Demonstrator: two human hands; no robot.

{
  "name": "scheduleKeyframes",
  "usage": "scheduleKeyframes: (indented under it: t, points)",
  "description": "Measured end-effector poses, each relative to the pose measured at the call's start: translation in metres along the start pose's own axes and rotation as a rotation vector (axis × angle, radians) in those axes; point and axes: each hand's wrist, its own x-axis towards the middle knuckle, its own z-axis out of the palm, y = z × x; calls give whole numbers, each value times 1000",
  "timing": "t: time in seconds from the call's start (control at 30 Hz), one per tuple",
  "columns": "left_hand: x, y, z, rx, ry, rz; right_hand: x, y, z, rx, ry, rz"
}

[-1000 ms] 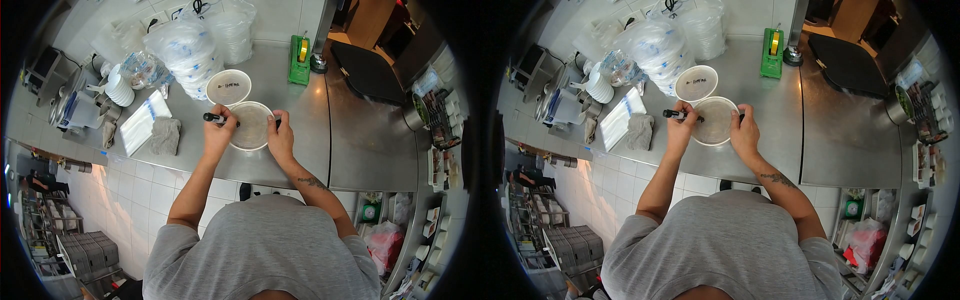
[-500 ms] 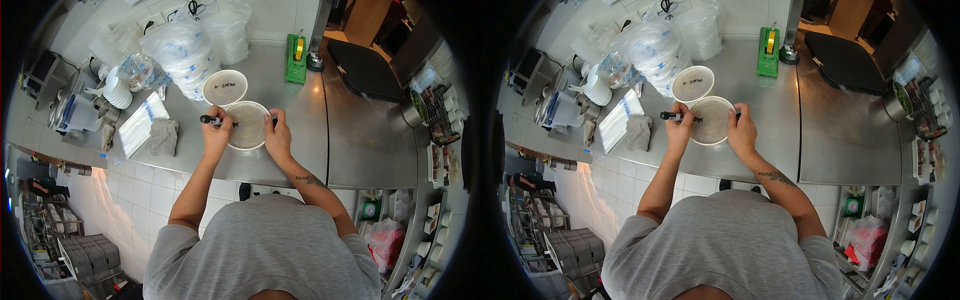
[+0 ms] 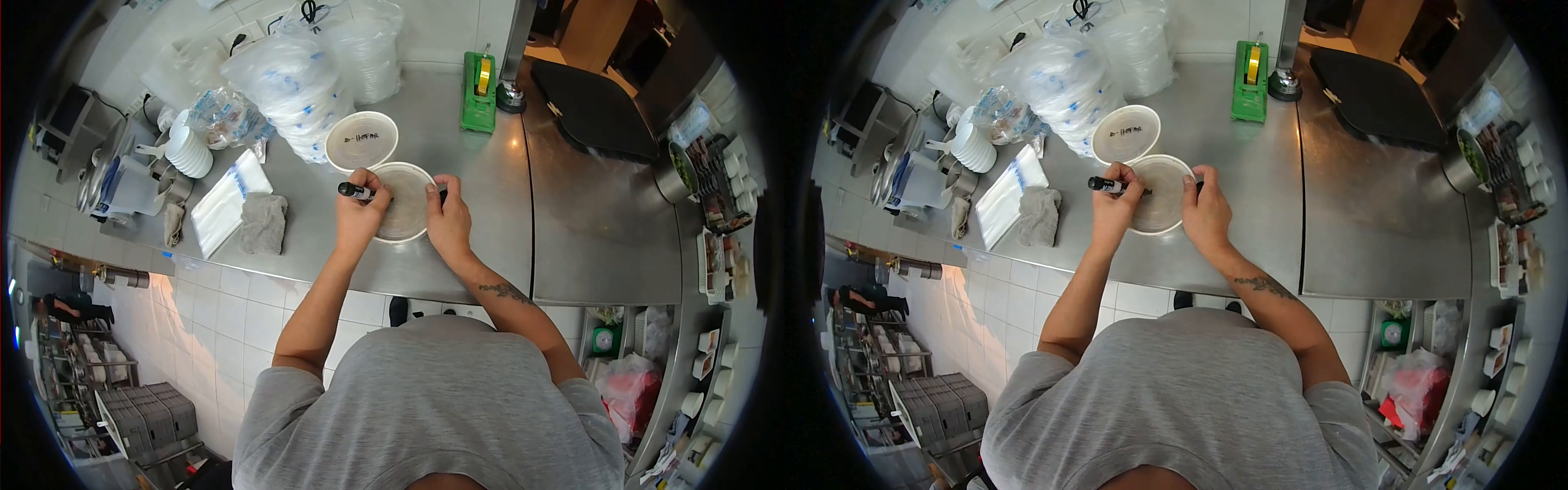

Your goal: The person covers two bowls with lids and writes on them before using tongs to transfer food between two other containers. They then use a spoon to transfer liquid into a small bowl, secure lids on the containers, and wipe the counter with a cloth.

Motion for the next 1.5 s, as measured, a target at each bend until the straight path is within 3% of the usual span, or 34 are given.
scheduleKeyframes:
  t: [0.43, 1.03, 1.23, 1.5]
  points:
    - [0, 1, -1, -101, 12, -58, 0, -3, -3, 1, -33, 6]
    - [3, -4, 5, 0, 36, -53, 1, 1, -1, 15, -22, 9]
    - [2, 3, -1, -10, -88, -86, 1, -1, -2, -4, -20, 5]
    - [1, -4, 3, -49, -2, -43, 1, -1, -3, -2, -35, 6]
